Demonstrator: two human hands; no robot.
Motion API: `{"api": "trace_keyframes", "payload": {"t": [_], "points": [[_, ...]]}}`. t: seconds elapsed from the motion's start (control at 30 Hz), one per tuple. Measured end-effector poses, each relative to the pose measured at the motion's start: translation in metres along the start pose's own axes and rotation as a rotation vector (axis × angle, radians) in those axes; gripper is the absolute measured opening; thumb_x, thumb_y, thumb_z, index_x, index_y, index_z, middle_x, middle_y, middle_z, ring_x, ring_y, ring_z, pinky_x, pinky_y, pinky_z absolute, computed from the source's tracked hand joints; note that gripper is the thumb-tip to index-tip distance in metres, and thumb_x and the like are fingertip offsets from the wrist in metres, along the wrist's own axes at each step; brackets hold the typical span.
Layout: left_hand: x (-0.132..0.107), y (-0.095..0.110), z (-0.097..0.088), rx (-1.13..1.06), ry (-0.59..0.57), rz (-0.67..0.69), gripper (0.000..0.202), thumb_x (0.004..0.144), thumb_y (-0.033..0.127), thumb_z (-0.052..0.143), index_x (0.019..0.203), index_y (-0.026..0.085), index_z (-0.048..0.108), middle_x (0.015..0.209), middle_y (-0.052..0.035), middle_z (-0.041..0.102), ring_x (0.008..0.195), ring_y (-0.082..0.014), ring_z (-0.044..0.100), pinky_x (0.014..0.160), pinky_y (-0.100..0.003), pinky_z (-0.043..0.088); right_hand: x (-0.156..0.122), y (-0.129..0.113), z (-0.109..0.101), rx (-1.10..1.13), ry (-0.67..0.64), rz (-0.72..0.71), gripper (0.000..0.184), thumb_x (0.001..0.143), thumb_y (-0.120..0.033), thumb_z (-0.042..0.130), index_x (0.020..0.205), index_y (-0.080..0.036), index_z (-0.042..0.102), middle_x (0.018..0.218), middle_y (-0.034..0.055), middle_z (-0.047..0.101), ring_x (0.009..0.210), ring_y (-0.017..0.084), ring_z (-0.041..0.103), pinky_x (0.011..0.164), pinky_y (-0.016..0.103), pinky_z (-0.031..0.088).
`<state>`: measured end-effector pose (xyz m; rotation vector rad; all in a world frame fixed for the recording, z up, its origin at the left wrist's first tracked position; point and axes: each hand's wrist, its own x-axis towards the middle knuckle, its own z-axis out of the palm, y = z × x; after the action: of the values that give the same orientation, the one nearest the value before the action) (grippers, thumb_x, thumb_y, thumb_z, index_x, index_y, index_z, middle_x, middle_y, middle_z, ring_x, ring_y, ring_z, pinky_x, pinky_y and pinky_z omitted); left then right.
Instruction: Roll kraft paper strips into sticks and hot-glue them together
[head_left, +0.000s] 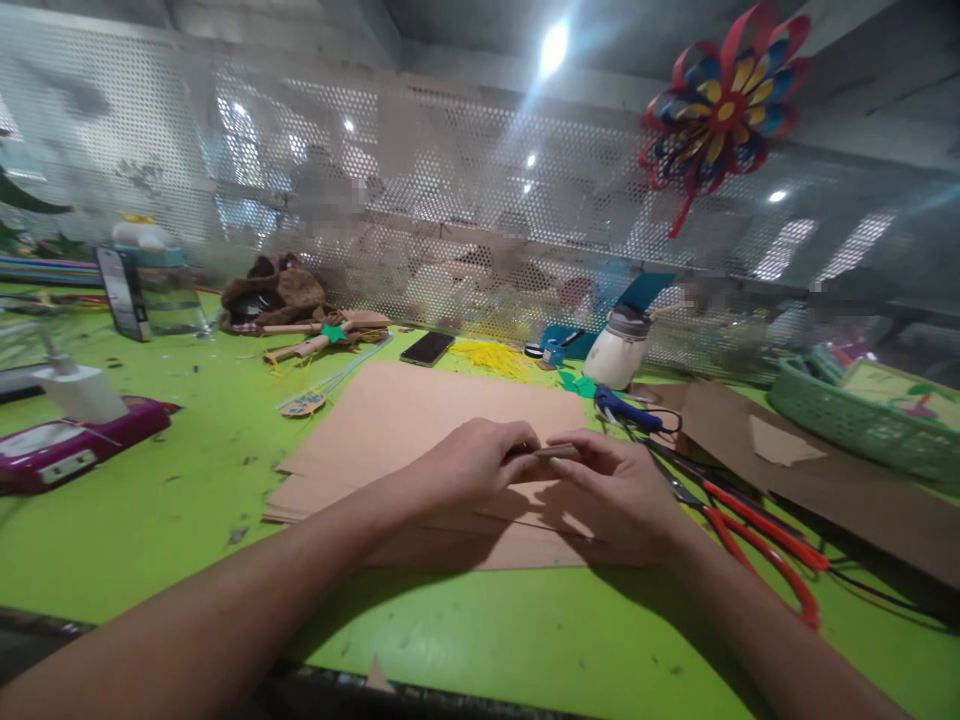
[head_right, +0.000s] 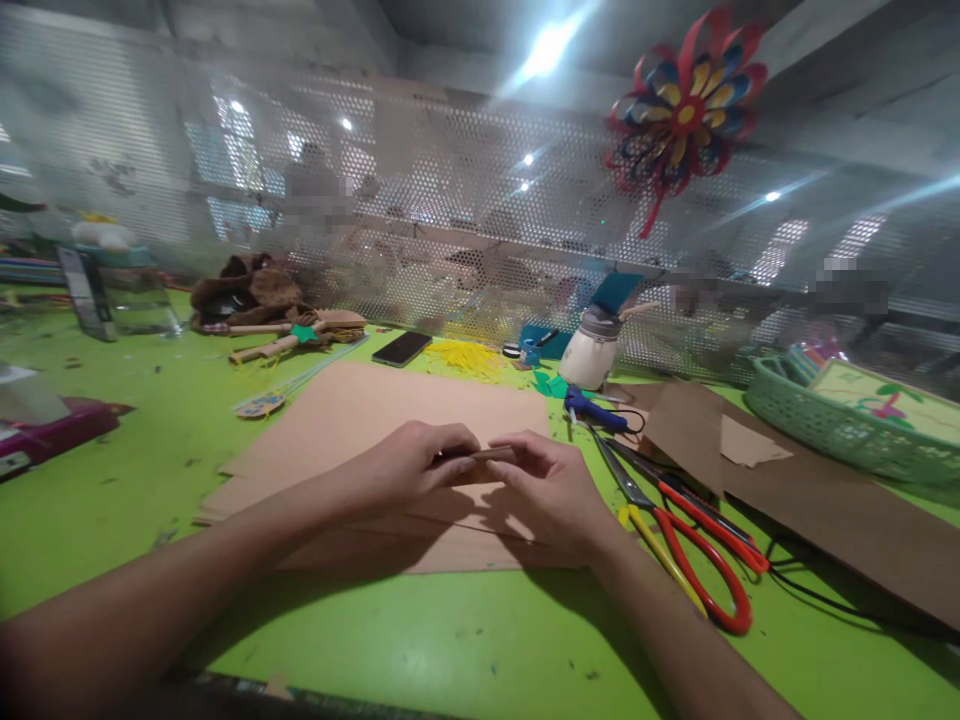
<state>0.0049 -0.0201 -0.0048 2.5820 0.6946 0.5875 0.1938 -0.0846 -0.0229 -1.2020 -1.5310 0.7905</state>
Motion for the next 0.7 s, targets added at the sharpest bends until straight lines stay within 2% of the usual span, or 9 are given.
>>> {"api": "trace_keyframes", "payload": {"t": [0.1, 0.3, 0.53, 0.7], "points": [[0.0005, 0.0017, -0.0009, -0.003, -0.002, 0.000, 0.023, 0.087, 0.033, 0.047, 0.097, 0.020, 0.063, 0.086, -0.0047, 0.068, 0.071, -0.0134, 0.057, 0.061, -0.023, 0.038, -0.0004, -0.0037, -0.0003, -0.021, 0.000, -0.040, 0.016, 0.073, -0.031, 0.068, 0.081, -0.017, 0.072, 0.080, 0.0057, 0.072, 0.076, 0.020, 0.065, 0.070, 0.032, 0.051], [0.0005, 0.0005, -0.0008, 0.008, 0.027, 0.035, 0.023, 0.086, 0.034, 0.050, 0.096, 0.020, 0.065, 0.080, -0.0039, 0.069, 0.067, -0.0125, 0.057, 0.059, -0.022, 0.038, -0.0003, -0.0073, -0.0003, -0.010, 0.010, 0.044, 0.018, 0.071, -0.031, 0.069, 0.079, -0.016, 0.074, 0.065, 0.0028, 0.067, 0.061, 0.015, 0.057, 0.057, 0.027, 0.045], [0.0003, -0.0002, 0.0027, -0.022, 0.060, 0.059, 0.021, 0.083, 0.026, 0.052, 0.096, 0.018, 0.067, 0.083, -0.0039, 0.071, 0.068, -0.0126, 0.060, 0.061, -0.022, 0.040, -0.0004, -0.0022, -0.0002, 0.077, 0.003, 0.106, 0.020, 0.070, -0.032, 0.070, 0.081, -0.016, 0.073, 0.072, 0.0044, 0.068, 0.067, 0.016, 0.058, 0.062, 0.028, 0.045], [0.0008, -0.0026, 0.0022, -0.033, 0.052, 0.046, 0.022, 0.082, 0.027, 0.053, 0.095, 0.018, 0.069, 0.082, -0.0042, 0.071, 0.066, -0.0122, 0.060, 0.060, -0.021, 0.040, -0.0010, -0.0044, -0.0001, 0.020, 0.011, 0.078, 0.021, 0.072, -0.034, 0.068, 0.079, -0.015, 0.074, 0.066, 0.0040, 0.067, 0.063, 0.015, 0.056, 0.059, 0.027, 0.044]]}}
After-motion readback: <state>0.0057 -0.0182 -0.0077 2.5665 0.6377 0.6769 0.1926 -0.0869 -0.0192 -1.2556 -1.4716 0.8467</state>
